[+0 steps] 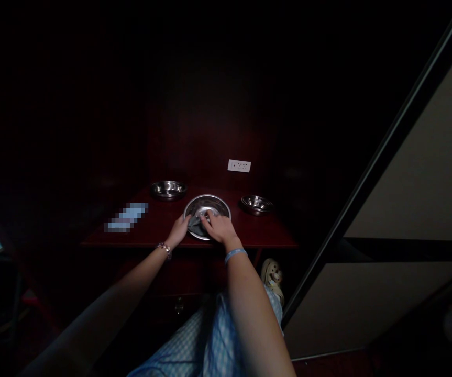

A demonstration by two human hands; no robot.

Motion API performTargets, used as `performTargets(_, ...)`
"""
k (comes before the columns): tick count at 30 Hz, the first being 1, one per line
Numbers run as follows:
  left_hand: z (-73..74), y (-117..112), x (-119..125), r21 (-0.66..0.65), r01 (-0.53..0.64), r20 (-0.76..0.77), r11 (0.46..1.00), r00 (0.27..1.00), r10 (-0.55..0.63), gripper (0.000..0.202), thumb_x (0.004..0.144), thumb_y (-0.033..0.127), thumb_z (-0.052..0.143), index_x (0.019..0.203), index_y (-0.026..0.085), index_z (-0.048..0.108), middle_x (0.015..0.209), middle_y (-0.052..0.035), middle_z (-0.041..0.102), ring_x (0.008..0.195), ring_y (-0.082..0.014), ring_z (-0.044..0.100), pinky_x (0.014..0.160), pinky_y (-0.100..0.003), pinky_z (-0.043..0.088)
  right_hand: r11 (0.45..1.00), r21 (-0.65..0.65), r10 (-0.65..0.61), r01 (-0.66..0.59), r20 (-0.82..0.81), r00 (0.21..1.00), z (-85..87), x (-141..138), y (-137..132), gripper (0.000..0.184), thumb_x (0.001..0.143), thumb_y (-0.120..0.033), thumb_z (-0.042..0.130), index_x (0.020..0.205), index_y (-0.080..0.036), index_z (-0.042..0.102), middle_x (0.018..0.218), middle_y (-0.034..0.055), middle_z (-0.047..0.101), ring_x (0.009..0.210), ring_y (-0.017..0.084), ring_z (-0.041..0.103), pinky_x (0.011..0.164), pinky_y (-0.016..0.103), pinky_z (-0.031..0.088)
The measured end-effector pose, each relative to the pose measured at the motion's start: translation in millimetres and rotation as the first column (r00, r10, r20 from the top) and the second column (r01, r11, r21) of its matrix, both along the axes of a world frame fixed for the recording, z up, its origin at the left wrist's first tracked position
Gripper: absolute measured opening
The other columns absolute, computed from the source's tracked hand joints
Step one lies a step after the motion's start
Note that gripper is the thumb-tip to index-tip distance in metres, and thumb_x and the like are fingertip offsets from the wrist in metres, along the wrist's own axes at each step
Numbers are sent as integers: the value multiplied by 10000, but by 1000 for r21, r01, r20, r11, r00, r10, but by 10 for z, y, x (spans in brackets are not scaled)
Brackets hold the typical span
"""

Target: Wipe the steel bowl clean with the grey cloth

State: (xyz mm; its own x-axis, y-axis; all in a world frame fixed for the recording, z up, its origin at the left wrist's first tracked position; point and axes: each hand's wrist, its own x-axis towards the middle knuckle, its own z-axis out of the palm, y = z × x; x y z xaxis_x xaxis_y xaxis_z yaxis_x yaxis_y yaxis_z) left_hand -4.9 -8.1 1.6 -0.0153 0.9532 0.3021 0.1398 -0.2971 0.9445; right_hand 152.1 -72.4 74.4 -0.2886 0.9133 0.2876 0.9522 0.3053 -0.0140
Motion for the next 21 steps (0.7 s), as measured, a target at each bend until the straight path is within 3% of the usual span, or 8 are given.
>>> performTargets(5, -8, 8, 4, 2, -5, 3, 1000, 1000, 5, 296, 885, 278, 440, 1024, 141, 662, 1073, -137, 720, 1077, -258, 642, 954, -351, 458, 994, 54, 93, -91, -40, 995, -22, -6, 17, 455, 1009, -471, 223, 1273, -207, 483, 1188, 126, 643, 1094, 221, 608, 909, 324, 439)
performTargets(12, -8, 8, 1, 3, -22, -13, 1000, 1000, 22, 292, 877, 286, 452, 1009, 143, 669, 1031, -127, 727, 1008, -251, 661, 927, -346, 469, 996, -15, 83, -85, -114, 990, -16, -86, -19, 423, 997, -485, 264, 1238, -201, 466, 1045, 96, 685, 962, 225, 651, 812, 311, 446)
performTargets(17, -21, 9, -10, 14, -22, -29, 1000, 999, 22, 306, 883, 298, 438, 1007, 135, 664, 1022, -139, 724, 974, -251, 668, 908, -348, 474, 988, -20, 151, -154, -86, 985, -38, -117, -45, 556, 907, -591, 449, 1291, -189, 435, 1059, 106, 679, 976, 255, 649, 817, 330, 452)
performTargets(21, -37, 21, -12, -7, -24, -9, 1000, 1000, 24, 328, 887, 344, 448, 1040, 141, 656, 1029, -135, 725, 991, -250, 667, 901, -342, 477, 989, -15, 149, -150, -44, 988, -65, -147, -33, 627, 850, -582, 549, 1304, -163, 439, 1120, 133, 667, 1022, 278, 641, 833, 344, 467)
